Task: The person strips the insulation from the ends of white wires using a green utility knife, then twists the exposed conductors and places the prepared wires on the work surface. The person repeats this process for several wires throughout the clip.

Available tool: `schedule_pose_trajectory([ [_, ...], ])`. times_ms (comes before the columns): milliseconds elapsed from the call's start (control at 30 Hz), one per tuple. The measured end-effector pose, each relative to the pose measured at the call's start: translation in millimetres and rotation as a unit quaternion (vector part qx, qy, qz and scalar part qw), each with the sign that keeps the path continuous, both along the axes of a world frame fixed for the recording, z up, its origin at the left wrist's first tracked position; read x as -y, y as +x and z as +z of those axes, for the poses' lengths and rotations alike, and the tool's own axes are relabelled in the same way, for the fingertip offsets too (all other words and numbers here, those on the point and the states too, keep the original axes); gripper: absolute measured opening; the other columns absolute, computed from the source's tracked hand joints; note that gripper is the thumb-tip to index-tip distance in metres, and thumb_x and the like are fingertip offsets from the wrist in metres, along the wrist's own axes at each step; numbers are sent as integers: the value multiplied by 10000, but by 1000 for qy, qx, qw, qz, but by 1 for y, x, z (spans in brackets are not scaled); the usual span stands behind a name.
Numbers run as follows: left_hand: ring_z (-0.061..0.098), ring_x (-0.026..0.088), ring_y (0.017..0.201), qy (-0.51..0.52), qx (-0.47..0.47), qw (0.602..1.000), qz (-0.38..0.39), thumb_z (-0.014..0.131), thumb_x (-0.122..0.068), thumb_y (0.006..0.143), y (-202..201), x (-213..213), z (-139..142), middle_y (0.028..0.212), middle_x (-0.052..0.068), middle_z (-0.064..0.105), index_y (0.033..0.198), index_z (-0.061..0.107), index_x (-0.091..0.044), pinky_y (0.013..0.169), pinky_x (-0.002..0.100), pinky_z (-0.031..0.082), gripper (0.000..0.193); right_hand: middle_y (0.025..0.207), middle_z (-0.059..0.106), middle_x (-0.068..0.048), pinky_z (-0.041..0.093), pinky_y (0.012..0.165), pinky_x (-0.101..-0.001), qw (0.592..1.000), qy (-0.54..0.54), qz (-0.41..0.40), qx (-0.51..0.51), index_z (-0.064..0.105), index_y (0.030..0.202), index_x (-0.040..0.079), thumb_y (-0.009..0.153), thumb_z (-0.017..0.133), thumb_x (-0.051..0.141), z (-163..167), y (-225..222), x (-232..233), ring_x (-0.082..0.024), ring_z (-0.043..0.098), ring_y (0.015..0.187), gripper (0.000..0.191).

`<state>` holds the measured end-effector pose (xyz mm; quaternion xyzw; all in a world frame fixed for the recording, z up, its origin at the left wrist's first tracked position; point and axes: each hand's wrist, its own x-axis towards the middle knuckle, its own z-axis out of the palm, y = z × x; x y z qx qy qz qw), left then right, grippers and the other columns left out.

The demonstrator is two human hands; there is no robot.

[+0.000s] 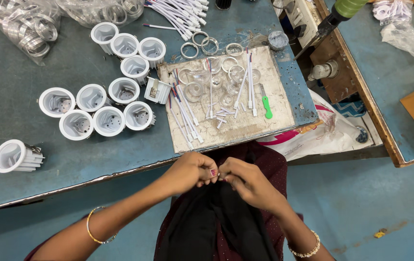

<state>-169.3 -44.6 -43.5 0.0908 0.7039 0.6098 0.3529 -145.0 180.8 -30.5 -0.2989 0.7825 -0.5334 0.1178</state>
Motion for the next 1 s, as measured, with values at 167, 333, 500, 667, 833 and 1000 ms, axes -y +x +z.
schedule_pose_trajectory([
  [167,501,78,571,91,144,985,-10,612,-85,939,-8,5,-16,680,-3,619,825,707,9,521,226,389,176,951,661,-67,537,621,-259,997,-30,-2,77,627,1020,3,965,621,-21,-6,-3,-3,-101,634,690,60],
  [333,556,120,592,-20,-3,1000,9,635,-154,935,-9,7,2,670,52,625,825,747,-24,564,288,470,204,866,677,-63,487,586,-284,992,-10,-27,124,578,1162,31,938,688,53,-2,-10,2,-121,570,664,250],
  [500,691,328,733,-146,-246,958,-25,687,-186,837,-1,4,22,769,151,729,844,761,-72,689,435,533,137,791,677,-124,521,613,-331,990,120,-33,59,582,1154,42,950,683,135,14,-8,6,-247,654,660,246],
  [667,696,372,767,-193,-336,920,-52,696,-214,837,13,-1,36,776,164,718,820,763,-101,719,485,541,132,949,728,-192,559,724,-368,991,109,45,-56,668,1106,24,969,645,136,12,-2,-2,-366,706,860,179],
  [833,711,332,770,-136,-349,917,-135,680,-229,856,30,6,46,816,118,736,848,765,-124,716,455,554,135,856,726,-175,586,743,-347,963,227,111,94,711,1049,43,962,680,175,-42,-5,-21,-279,722,769,161],
  [1000,713,310,801,-84,-315,932,-158,687,-239,908,53,24,71,847,119,735,958,756,-110,748,413,552,155,889,757,-155,587,758,-335,914,336,120,195,730,1053,33,944,688,184,-72,-35,-47,-250,737,796,191],
])
